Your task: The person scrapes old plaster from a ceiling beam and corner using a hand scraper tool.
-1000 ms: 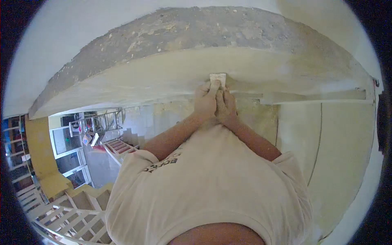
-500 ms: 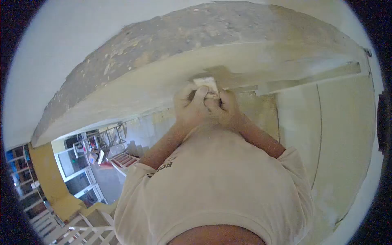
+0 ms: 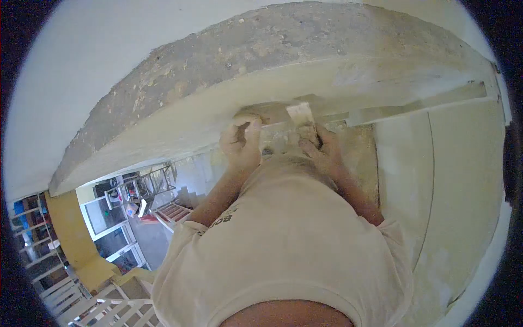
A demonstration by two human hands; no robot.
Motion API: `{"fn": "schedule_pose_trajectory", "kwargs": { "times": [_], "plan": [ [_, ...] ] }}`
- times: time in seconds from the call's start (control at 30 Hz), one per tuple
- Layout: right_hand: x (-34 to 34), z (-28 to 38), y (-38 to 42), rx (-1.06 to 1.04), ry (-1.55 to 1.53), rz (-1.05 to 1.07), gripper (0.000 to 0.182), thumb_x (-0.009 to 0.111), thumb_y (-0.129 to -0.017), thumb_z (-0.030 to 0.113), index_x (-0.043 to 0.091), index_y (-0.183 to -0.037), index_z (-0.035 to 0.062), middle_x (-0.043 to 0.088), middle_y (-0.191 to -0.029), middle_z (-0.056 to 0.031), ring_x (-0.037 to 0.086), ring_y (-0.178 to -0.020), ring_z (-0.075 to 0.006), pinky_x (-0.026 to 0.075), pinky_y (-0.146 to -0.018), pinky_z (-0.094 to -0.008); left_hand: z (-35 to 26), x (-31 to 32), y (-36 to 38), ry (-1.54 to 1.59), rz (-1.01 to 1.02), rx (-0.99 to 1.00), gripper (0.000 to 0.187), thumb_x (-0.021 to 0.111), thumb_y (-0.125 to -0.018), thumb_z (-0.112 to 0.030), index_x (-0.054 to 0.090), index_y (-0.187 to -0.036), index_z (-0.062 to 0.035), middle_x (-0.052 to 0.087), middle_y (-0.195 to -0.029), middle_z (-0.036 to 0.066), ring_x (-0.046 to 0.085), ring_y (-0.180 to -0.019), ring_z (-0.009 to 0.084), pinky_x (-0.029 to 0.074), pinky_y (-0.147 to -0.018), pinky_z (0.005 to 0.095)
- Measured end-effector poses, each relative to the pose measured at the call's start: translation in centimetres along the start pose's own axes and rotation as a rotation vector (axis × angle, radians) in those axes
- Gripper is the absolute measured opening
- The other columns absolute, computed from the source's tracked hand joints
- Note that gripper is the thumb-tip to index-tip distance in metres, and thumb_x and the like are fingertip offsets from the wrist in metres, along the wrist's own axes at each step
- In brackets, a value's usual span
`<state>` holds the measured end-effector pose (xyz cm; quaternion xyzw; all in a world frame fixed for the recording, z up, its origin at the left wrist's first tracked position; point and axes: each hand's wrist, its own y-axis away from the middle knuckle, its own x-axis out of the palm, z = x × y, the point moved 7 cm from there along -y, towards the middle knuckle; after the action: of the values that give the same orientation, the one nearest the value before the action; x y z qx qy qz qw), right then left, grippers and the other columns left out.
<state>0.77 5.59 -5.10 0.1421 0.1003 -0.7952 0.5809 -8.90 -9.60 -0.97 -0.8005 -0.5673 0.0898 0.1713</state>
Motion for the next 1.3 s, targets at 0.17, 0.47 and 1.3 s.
{"fn": "schedule_pose_trajectory", "kwargs": {
  "times": [0.17,0.47,1.3],
  "plan": [
    [0.5,0.4,-0.1,0.127,-0.26,0.08,0.027,0.057,-0.078,0.021,0.056,-0.096,0.0007,0.059,-0.074,-0.0107,0.057,-0.069,-0.018,0.045,-0.061,-0.0305,-0.6,0.2,0.1,-0.054,0.058,0.141,0.007,0.051,-0.079,0.004,0.051,-0.085,0.0005,0.058,-0.081,0.014,0.057,-0.075,0.0211,0.046,-0.071,0.0316],
    [0.0,5.6,0.0,-0.08,-0.317,-0.113,0.025,0.053,-0.08,0.016,0.051,-0.099,-0.001,0.056,-0.07,-0.0061,0.051,-0.058,-0.0097,0.042,-0.053,-0.0245,-2.4,-0.4,0.0,-0.271,0.148,0.278,0.01,0.052,-0.077,0.005,0.052,-0.084,-0.0023,0.061,-0.08,0.013,0.059,-0.077,0.0215,0.046,-0.07,0.0317],
    [2.8,10.2,0.4,-0.25,-0.116,-0.463,0.041,0.044,-0.087,0.015,0.037,-0.123,-0.0033,0.053,-0.087,-0.0064,0.047,-0.066,-0.0101,0.04,-0.057,-0.0221,-6.8,-2.0,1.0,-0.32,0.378,0.738,0.021,0.06,-0.063,0.001,0.055,-0.083,-0.0036,0.06,-0.087,0.012,0.059,-0.078,0.027,0.048,-0.069,0.0348]
  ]
}}
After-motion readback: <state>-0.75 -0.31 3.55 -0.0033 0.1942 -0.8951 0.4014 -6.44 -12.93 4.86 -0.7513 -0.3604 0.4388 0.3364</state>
